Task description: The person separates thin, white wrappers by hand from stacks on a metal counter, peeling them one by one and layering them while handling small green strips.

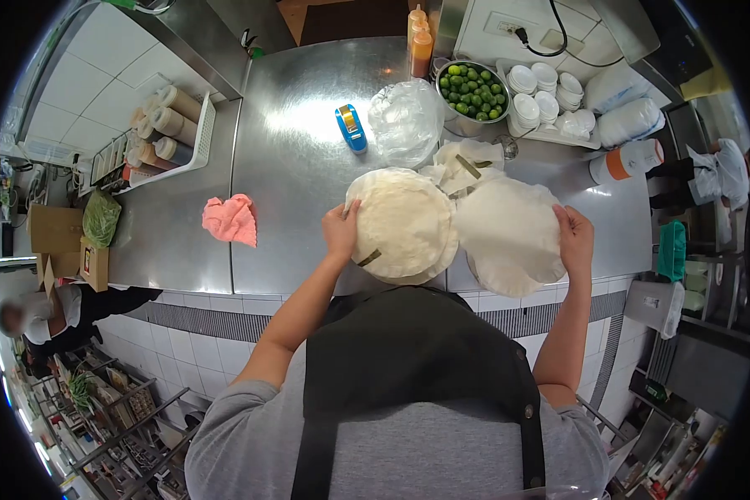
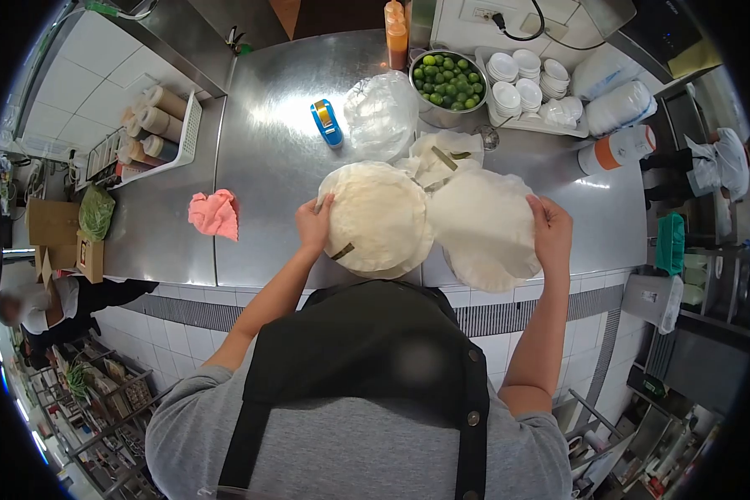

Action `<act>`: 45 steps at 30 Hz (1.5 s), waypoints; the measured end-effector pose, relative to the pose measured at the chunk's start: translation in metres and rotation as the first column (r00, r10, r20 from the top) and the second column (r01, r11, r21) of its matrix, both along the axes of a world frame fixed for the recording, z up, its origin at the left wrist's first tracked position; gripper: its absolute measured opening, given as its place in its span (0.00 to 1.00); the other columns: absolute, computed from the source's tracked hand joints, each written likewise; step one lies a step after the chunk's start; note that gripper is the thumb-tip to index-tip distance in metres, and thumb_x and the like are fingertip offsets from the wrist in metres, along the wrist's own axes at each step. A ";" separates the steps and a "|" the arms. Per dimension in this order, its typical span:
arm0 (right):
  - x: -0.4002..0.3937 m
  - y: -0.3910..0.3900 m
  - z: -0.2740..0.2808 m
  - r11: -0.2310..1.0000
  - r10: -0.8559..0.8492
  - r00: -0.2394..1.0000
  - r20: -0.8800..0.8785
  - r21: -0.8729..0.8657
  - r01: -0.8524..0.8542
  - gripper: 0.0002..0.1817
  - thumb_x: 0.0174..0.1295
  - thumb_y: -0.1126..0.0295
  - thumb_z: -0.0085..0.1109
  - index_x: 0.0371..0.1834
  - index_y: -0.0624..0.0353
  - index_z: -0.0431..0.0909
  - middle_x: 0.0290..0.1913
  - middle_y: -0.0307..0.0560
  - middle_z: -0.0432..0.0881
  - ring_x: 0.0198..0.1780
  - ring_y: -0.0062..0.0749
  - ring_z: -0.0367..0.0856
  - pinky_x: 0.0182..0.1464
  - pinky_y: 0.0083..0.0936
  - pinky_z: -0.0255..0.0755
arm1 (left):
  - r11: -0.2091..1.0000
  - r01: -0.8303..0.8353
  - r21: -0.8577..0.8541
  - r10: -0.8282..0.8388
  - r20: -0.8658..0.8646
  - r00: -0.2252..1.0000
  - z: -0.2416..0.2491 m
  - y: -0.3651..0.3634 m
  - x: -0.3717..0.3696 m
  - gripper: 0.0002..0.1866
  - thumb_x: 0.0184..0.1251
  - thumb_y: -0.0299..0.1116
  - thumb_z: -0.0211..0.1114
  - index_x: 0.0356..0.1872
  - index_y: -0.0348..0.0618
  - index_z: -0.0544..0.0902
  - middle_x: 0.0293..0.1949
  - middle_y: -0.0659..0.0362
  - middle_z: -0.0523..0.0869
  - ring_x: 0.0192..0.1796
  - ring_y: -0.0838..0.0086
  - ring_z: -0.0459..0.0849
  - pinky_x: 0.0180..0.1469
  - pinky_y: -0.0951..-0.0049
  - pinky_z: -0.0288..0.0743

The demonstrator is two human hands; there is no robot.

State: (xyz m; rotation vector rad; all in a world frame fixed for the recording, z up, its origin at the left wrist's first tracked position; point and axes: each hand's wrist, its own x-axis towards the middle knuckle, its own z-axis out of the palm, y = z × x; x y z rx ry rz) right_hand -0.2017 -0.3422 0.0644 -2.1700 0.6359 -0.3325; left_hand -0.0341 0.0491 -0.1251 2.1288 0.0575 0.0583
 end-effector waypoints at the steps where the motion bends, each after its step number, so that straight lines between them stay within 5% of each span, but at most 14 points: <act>1: -0.003 -0.003 0.004 0.999 -0.039 0.999 0.001 -0.035 0.039 0.23 0.73 0.63 0.61 0.24 0.67 0.67 0.20 0.36 0.61 0.26 0.19 0.56 0.29 0.23 0.56 | 1.000 0.004 -0.002 -0.004 -0.002 1.000 0.001 0.002 0.000 0.25 0.69 0.48 0.69 0.26 0.30 0.83 0.15 0.44 0.73 0.19 0.69 0.61 0.25 0.61 0.64; 4: -0.011 -0.005 0.018 0.995 -0.090 0.996 -0.008 -0.041 0.089 0.22 0.73 0.63 0.61 0.24 0.66 0.67 0.20 0.35 0.60 0.26 0.19 0.56 0.28 0.23 0.56 | 0.997 0.074 0.032 -0.068 -0.162 0.984 0.002 0.007 -0.002 0.22 0.69 0.46 0.70 0.36 0.30 0.85 0.22 0.42 0.80 0.22 0.63 0.70 0.31 0.61 0.71; 6: -0.010 -0.003 0.031 0.995 -0.100 0.995 -0.018 -0.013 0.100 0.22 0.73 0.63 0.61 0.24 0.65 0.67 0.20 0.35 0.59 0.26 0.19 0.56 0.28 0.23 0.56 | 0.983 0.071 0.168 -0.113 0.252 0.961 -0.005 0.007 -0.003 0.22 0.66 0.41 0.72 0.51 0.32 0.84 0.38 0.44 0.85 0.37 0.58 0.81 0.44 0.62 0.76; 13: 0.036 0.078 0.042 0.979 0.195 0.965 0.176 0.028 -0.203 0.16 0.72 0.68 0.60 0.28 0.62 0.67 0.24 0.34 0.63 0.29 0.15 0.56 0.30 0.21 0.55 | 0.922 0.043 0.384 -0.215 0.417 0.883 0.063 -0.019 -0.004 0.31 0.59 0.32 0.76 0.63 0.36 0.78 0.48 0.52 0.81 0.56 0.57 0.78 0.58 0.57 0.74; 16: 0.060 0.112 0.043 0.902 0.162 0.930 0.330 0.331 -0.275 0.17 0.77 0.64 0.55 0.28 0.59 0.70 0.24 0.28 0.63 0.28 0.11 0.57 0.30 0.17 0.54 | 0.879 0.468 0.092 -0.476 0.100 0.874 0.043 -0.016 0.008 0.33 0.70 0.43 0.69 0.70 0.39 0.71 0.53 0.52 0.82 0.57 0.60 0.79 0.59 0.56 0.74; 18: 0.076 0.134 0.051 0.851 -0.011 0.917 0.400 0.485 -0.202 0.17 0.78 0.64 0.54 0.29 0.58 0.72 0.23 0.26 0.64 0.27 0.09 0.57 0.28 0.16 0.54 | 0.613 0.082 -0.786 -0.686 -0.478 0.549 0.045 -0.016 0.014 0.38 0.78 0.60 0.52 0.76 0.43 0.64 0.63 0.52 0.80 0.66 0.61 0.76 0.65 0.56 0.73; 19: 0.081 0.140 0.054 0.765 -0.194 0.881 0.431 0.629 -0.139 0.16 0.78 0.63 0.53 0.30 0.58 0.73 0.23 0.24 0.65 0.26 0.07 0.57 0.27 0.16 0.53 | 0.614 0.084 -0.785 -0.685 -0.478 0.550 0.050 -0.014 0.014 0.38 0.78 0.60 0.52 0.76 0.43 0.64 0.63 0.52 0.80 0.66 0.61 0.76 0.65 0.56 0.73; 22: 0.083 0.143 0.016 0.734 -0.296 0.890 0.347 0.679 -0.020 0.14 0.79 0.63 0.52 0.33 0.57 0.75 0.24 0.24 0.69 0.25 0.06 0.59 0.26 0.15 0.54 | 0.010 -0.332 -0.943 -0.701 -0.243 0.670 0.084 -0.006 0.003 0.49 0.73 0.74 0.36 0.77 0.40 0.61 0.72 0.50 0.72 0.74 0.57 0.70 0.75 0.50 0.64; 27: 0.053 0.139 -0.126 0.976 -0.030 0.999 0.037 0.219 0.021 0.08 0.73 0.68 0.57 0.43 0.62 0.74 0.31 0.44 0.80 0.31 0.31 0.80 0.36 0.30 0.73 | 0.069 -0.466 -0.882 -0.668 -0.388 0.636 0.052 0.031 -0.003 0.46 0.73 0.71 0.46 0.70 0.33 0.69 0.65 0.46 0.79 0.68 0.52 0.77 0.72 0.49 0.68; 29: 0.042 0.140 -0.148 0.984 0.047 0.997 0.059 0.169 -0.057 0.11 0.66 0.73 0.63 0.46 0.64 0.74 0.47 0.51 0.80 0.43 0.37 0.82 0.46 0.31 0.76 | 0.688 -0.314 -0.654 -0.397 -0.702 0.591 0.036 0.031 -0.011 0.30 0.75 0.51 0.61 0.65 0.34 0.74 0.59 0.47 0.83 0.60 0.57 0.83 0.65 0.53 0.76; 32: 0.048 0.149 -0.120 0.960 0.235 0.960 0.151 -0.188 -0.206 0.15 0.60 0.79 0.62 0.50 0.64 0.73 0.56 0.57 0.75 0.50 0.45 0.82 0.52 0.37 0.77 | 0.676 -0.212 -0.706 -0.419 -0.605 0.677 0.037 0.032 -0.024 0.25 0.70 0.32 0.69 0.64 0.31 0.75 0.56 0.49 0.84 0.56 0.63 0.85 0.59 0.61 0.81; 36: 0.064 0.166 -0.100 0.942 0.321 0.928 0.188 -0.166 -0.292 0.14 0.60 0.79 0.63 0.49 0.64 0.76 0.53 0.54 0.78 0.49 0.44 0.83 0.52 0.35 0.79 | 0.709 -0.152 -0.689 -0.419 -0.584 0.695 0.065 0.017 -0.029 0.23 0.67 0.24 0.69 0.61 0.31 0.77 0.54 0.51 0.85 0.52 0.67 0.87 0.55 0.66 0.82; 38: 0.070 0.180 -0.095 0.855 0.394 0.900 0.189 0.285 -0.434 0.11 0.58 0.77 0.66 0.44 0.64 0.80 0.50 0.51 0.79 0.50 0.43 0.83 0.52 0.34 0.81 | 0.697 -0.091 -0.711 -0.439 -0.523 0.731 0.079 0.009 -0.027 0.18 0.64 0.22 0.71 0.55 0.33 0.82 0.45 0.55 0.88 0.47 0.70 0.87 0.51 0.69 0.84; 45: 0.083 0.206 -0.063 0.822 0.401 0.904 0.147 0.378 -0.426 0.13 0.59 0.72 0.74 0.42 0.67 0.83 0.45 0.50 0.84 0.45 0.32 0.88 0.47 0.28 0.87 | 0.669 0.046 -0.742 -0.518 -0.421 0.744 0.097 -0.017 -0.017 0.18 0.67 0.27 0.71 0.55 0.31 0.82 0.49 0.53 0.88 0.48 0.71 0.88 0.51 0.71 0.83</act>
